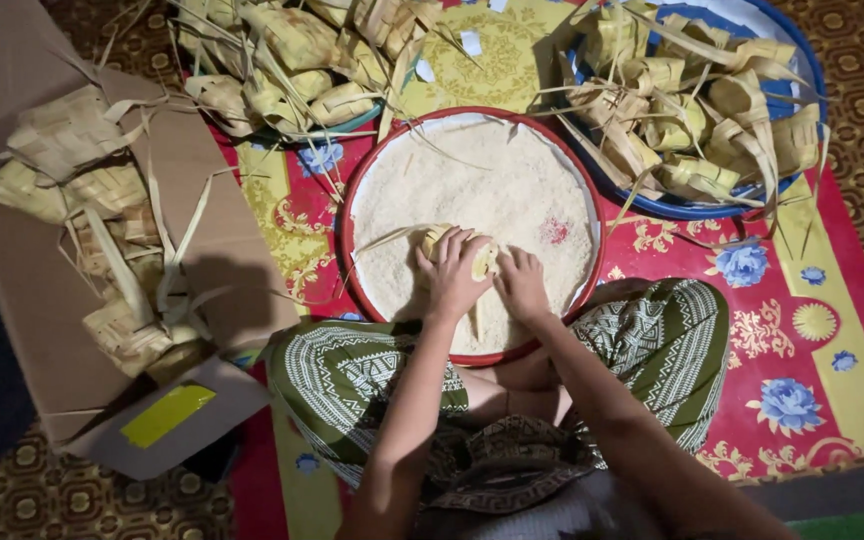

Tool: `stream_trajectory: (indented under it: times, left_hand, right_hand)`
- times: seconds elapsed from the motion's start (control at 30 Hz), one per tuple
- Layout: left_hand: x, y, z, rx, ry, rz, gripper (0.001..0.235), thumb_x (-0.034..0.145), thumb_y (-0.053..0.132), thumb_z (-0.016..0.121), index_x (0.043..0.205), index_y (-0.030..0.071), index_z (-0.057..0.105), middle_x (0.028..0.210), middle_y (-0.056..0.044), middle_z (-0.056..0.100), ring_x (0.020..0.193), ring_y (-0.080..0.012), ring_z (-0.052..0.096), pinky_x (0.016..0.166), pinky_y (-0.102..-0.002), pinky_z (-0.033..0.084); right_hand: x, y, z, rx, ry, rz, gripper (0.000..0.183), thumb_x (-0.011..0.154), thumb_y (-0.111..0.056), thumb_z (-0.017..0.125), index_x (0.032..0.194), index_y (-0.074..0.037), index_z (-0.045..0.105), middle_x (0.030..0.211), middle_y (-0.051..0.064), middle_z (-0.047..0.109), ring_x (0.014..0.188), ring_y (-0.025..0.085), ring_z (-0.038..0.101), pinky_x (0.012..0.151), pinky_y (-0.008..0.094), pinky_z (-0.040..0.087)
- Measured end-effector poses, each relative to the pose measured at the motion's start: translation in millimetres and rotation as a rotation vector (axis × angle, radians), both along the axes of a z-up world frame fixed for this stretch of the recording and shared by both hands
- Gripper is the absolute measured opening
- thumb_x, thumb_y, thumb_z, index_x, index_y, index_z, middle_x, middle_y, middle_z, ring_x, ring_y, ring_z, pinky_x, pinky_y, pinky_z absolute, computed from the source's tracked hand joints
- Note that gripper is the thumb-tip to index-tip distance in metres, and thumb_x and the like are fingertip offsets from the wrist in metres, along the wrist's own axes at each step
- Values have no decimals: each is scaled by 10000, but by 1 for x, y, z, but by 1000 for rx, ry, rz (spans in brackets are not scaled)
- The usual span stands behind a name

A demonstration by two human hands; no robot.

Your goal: Filling woven bamboo or palm leaf pouches with rice from a large tray while sitting on the floor

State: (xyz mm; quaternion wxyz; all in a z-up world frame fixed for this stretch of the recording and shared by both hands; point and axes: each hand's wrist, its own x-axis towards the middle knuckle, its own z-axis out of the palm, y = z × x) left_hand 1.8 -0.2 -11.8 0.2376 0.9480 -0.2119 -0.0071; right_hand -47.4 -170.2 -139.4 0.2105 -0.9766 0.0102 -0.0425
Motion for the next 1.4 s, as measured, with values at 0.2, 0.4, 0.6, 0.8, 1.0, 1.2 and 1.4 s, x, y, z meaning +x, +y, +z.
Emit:
stream_trajectory:
  times: [0.2, 0.4, 0.6, 0.8, 1.0, 1.2, 1.4]
  left_hand:
    - [0, -1, 0, -3, 10, -3, 633, 738, 398, 762, 1324, 401, 521, 1410, 64, 476, 1472, -150, 301, 1081, -765, 211]
    - [0, -1, 0, 33, 59, 9, 666, 712, 337, 762, 1331, 384, 519, 1403, 68, 469, 1473, -133, 282, 1106, -761, 213]
    - [1, -1, -3, 36, 50, 8, 671, 701, 396, 754, 1326, 410, 509, 1415, 80, 455, 1474, -124, 276, 1107, -763, 214]
    - [1, -1, -8, 16, 2, 17, 601, 743, 417, 742, 1305, 396, 530, 1405, 72, 478, 1462, -137, 308, 1084, -763, 223]
    - [0, -2, -8, -29, -23, 19, 629, 705, 400, 778, 1290, 388, 548, 1386, 67, 497, 1454, -154, 332, 1061, -781, 238]
    - [0, -3, -11, -15, -20, 24, 617, 721, 385, 765, 1299, 386, 548, 1394, 66, 491, 1455, -149, 320, 1073, -776, 228]
    - [0, -4, -11, -2, -5, 32, 638, 703, 387, 745, 1306, 416, 539, 1401, 88, 477, 1463, -129, 315, 1078, -773, 245]
  right_hand:
    - [37, 16, 43, 1039, -200, -630, 108, 911, -132, 793, 931, -97, 693, 760, 38, 623, 691, 151, 569, 668, 312, 512]
    - [73, 22, 135, 1830, -103, -849, 394, 917, -389, 692, 628, -184, 519, 550, -24, 478, 475, 93, 486, 437, 196, 308]
    - [68, 8, 108, 1109, -124, -445, 286, 1042, -328, 550, 1019, -148, 771, 1049, 102, 769, 985, 198, 679, 954, 390, 511]
    - [3, 25, 64, 254, 107, -268, 451, 1057, -333, 554, 1462, -135, 531, 1438, 203, 491, 1383, 393, 456, 1163, 520, 374]
    - [7, 40, 94, 809, 72, -654, 593, 978, -355, 720, 1390, 51, 586, 1226, 335, 661, 1209, 445, 627, 1027, 511, 489]
    - [57, 19, 101, 1858, -92, -870, 410, 926, -451, 724, 708, -152, 548, 611, -30, 525, 534, 100, 543, 422, 221, 407]
    - [63, -19, 58, 780, -30, -407, 137, 1013, -262, 659, 1104, -160, 659, 1062, 111, 705, 1100, 323, 684, 903, 457, 563]
